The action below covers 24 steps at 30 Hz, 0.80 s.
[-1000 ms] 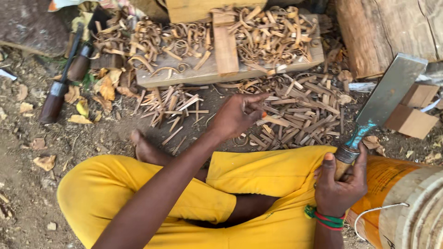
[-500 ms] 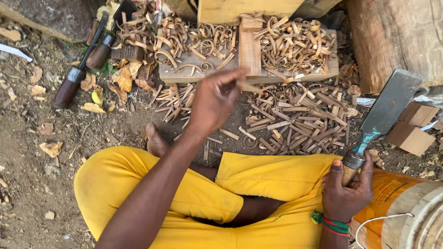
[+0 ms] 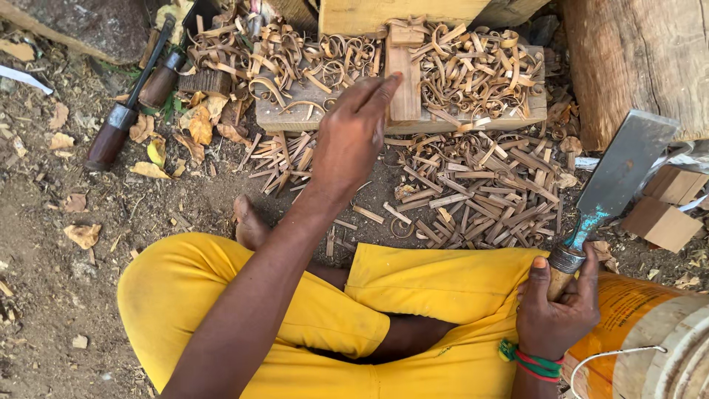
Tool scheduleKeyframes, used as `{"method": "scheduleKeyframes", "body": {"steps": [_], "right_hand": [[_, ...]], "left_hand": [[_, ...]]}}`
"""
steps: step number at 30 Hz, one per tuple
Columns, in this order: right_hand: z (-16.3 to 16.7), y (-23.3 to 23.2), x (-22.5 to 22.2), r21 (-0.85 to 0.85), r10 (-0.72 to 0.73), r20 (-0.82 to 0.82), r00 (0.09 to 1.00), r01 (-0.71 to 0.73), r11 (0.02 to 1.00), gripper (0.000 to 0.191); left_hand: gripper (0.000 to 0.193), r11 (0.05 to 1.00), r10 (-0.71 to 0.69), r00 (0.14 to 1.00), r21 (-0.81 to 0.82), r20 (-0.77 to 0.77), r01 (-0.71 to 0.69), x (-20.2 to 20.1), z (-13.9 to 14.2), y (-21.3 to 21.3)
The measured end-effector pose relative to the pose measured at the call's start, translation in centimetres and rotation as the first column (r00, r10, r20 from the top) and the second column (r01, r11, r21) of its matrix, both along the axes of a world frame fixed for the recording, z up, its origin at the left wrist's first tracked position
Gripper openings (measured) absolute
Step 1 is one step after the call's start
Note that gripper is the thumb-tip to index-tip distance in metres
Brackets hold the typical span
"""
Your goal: The person uses a chisel to shave thin strips from a wooden block, handling the wood and the tool with both hands.
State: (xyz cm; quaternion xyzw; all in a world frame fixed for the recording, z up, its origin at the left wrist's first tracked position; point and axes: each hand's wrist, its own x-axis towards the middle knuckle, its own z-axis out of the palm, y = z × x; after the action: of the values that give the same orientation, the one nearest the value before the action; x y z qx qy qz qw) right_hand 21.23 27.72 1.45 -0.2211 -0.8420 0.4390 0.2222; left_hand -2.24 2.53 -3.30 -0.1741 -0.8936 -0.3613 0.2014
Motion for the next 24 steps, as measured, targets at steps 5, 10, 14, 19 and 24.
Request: {"method": "scheduleKeyframes", "body": {"steps": [5,10,14,19,24], "right_hand": [[0.0,0.0,0.0,0.033,-0.003,0.022,1.000,0.003,0.999,0.051],[0.1,-0.1,-0.2,-0.020,-0.009,0.005,1.000,0.009,1.000,0.050],[0.3,-0.2,-0.3,0.015,-0.025,0.040,0.999,0.024,1.000,0.051],[0.7,-0.6,-0.7,0.024,-0.027,0.059,0.998,0.026,0.999,0.052],[0.6,-0.5,-0.9,-0.012,-0.028,0.046,0.999,0.029,1.000,0.051]], "left_hand": [[0.042,0.990,-0.110,0.993,-0.092,-0.036,0.107,0.6,0.5,1.5],[0.043,0.955,-0.148,0.984,0.274,0.096,0.117,2.3,1.1,2.8],[0.042,0.995,0.033,0.999,0.090,-0.002,-0.033,-0.8,-0.1,2.2],[0.040,0.994,0.106,0.994,-0.037,-0.019,-0.107,-3.0,-0.9,4.3],[0.035,0.961,-0.112,0.982,0.270,0.152,0.068,-1.5,-0.6,6.9]]}}
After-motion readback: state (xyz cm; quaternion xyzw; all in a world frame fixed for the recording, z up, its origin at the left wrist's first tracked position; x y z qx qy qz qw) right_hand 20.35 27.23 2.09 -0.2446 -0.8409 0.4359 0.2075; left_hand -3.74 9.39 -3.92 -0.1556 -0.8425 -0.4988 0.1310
